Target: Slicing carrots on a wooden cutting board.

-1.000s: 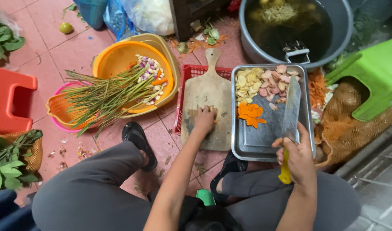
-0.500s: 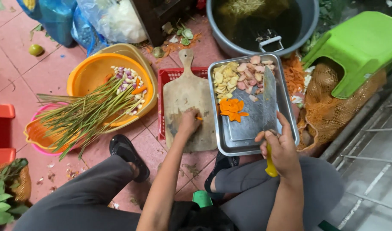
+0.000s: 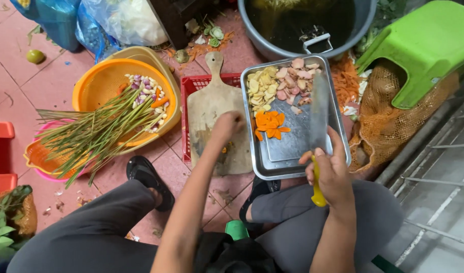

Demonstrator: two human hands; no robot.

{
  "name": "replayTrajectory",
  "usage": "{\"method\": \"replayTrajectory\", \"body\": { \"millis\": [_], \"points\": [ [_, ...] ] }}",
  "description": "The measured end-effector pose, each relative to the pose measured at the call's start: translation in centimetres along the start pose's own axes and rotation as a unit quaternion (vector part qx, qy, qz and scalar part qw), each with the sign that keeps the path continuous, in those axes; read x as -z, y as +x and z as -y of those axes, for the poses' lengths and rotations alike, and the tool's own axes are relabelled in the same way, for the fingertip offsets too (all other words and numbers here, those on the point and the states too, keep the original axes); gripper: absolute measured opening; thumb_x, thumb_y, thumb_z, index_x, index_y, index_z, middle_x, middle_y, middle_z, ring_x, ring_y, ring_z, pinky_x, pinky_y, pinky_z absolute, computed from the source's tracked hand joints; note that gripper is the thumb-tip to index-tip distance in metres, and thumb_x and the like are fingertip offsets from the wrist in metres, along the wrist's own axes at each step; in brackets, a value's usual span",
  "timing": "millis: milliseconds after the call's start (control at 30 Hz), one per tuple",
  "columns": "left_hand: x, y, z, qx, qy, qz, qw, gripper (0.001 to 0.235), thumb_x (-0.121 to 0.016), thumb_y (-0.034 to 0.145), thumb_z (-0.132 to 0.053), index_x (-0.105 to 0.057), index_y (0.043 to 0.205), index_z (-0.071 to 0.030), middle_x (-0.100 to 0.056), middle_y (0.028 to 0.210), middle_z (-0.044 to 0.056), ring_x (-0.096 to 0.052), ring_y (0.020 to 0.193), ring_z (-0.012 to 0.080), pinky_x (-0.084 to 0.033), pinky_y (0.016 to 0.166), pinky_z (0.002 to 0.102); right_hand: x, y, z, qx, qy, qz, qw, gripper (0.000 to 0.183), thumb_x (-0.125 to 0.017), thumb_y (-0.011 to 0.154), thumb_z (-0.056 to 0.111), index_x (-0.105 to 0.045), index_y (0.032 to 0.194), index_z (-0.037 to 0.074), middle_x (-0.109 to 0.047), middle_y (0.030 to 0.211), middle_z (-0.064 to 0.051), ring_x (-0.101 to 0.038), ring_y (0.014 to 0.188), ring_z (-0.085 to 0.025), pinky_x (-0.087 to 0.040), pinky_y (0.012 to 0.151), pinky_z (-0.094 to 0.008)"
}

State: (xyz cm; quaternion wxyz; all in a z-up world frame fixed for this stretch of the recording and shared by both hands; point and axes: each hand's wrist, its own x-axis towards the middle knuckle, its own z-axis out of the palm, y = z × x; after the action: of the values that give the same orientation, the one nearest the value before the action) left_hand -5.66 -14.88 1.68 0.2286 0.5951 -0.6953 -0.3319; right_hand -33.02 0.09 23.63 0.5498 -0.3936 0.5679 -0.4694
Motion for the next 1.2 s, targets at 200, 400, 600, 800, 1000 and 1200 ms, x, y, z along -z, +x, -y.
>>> {"method": "replayTrajectory", "body": {
  "millis": [200,400,600,800,1000,1200],
  "points": [
    [2.1,-8.3,2.5,-0.198,0.227,0.041,0.953,0.046,-0.068,0.08,-0.015,-0.07,0.125,-0.02,-0.064,0.139,0.002,-0.055,0.124,0.0328,-0.052,0.096,0.045,-2.1,0.3,0.1,-0.051,-0.04,0.014,0.998,0.064,-0.041,0.105,0.023,-0.014,0.163,0.015,-0.065,0.083,-0.014,-0.05,0.048,-0.01,-0.043,0.044,-0.025],
    [3.9,-9.9,5.5,-0.223,0.208,0.054,0.951,0.046,-0.067,0.087,-0.021,-0.066,0.133,-0.016,-0.063,0.138,0.002,-0.054,0.131,0.0285,-0.047,0.104,0.044,-1.4,0.6,-0.4,-0.039,-0.045,0.009,0.998,0.065,-0.042,0.105,0.024,-0.015,0.164,0.015,-0.064,0.085,-0.014,-0.051,0.051,-0.01,-0.044,0.045,-0.026],
    [2.9,-11.2,6.6,-0.109,0.193,0.035,0.975,0.038,-0.071,0.087,-0.018,-0.069,0.125,-0.019,-0.065,0.133,0.0,-0.059,0.122,0.0302,-0.053,0.095,0.042,-1.3,0.5,-0.5,-0.034,-0.045,0.02,0.998,0.065,-0.041,0.106,0.025,-0.014,0.164,0.014,-0.064,0.085,-0.014,-0.052,0.051,-0.011,-0.045,0.045,-0.026],
    [1.6,-9.7,6.6,0.023,0.142,0.046,0.989,0.033,-0.068,0.083,-0.008,-0.071,0.115,-0.018,-0.066,0.121,0.008,-0.062,0.116,0.0334,-0.054,0.092,0.046,-1.8,0.2,0.8,-0.047,-0.06,0.002,0.997,0.063,-0.039,0.106,0.023,-0.016,0.164,0.013,-0.064,0.084,-0.015,-0.051,0.052,-0.01,-0.045,0.045,-0.027],
    [1.6,-8.6,5.7,0.044,0.14,0.071,0.987,0.018,-0.067,0.083,-0.009,-0.072,0.099,-0.013,-0.067,0.113,0.018,-0.065,0.105,0.0403,-0.053,0.085,0.05,-1.4,0.3,0.5,-0.038,-0.047,0.007,0.998,0.063,-0.039,0.106,0.022,-0.017,0.164,0.013,-0.063,0.085,-0.014,-0.051,0.052,-0.009,-0.044,0.045,-0.026],
    [-0.3,-8.7,7.9,0.008,0.12,0.044,0.992,0.017,-0.068,0.083,-0.009,-0.069,0.1,-0.008,-0.07,0.1,0.021,-0.068,0.097,0.0418,-0.053,0.085,0.05,-1.0,0.4,0.3,-0.037,-0.054,-0.001,0.998,0.062,-0.04,0.106,0.021,-0.017,0.164,0.013,-0.064,0.084,-0.015,-0.051,0.051,-0.01,-0.044,0.045,-0.027]
  ]
}}
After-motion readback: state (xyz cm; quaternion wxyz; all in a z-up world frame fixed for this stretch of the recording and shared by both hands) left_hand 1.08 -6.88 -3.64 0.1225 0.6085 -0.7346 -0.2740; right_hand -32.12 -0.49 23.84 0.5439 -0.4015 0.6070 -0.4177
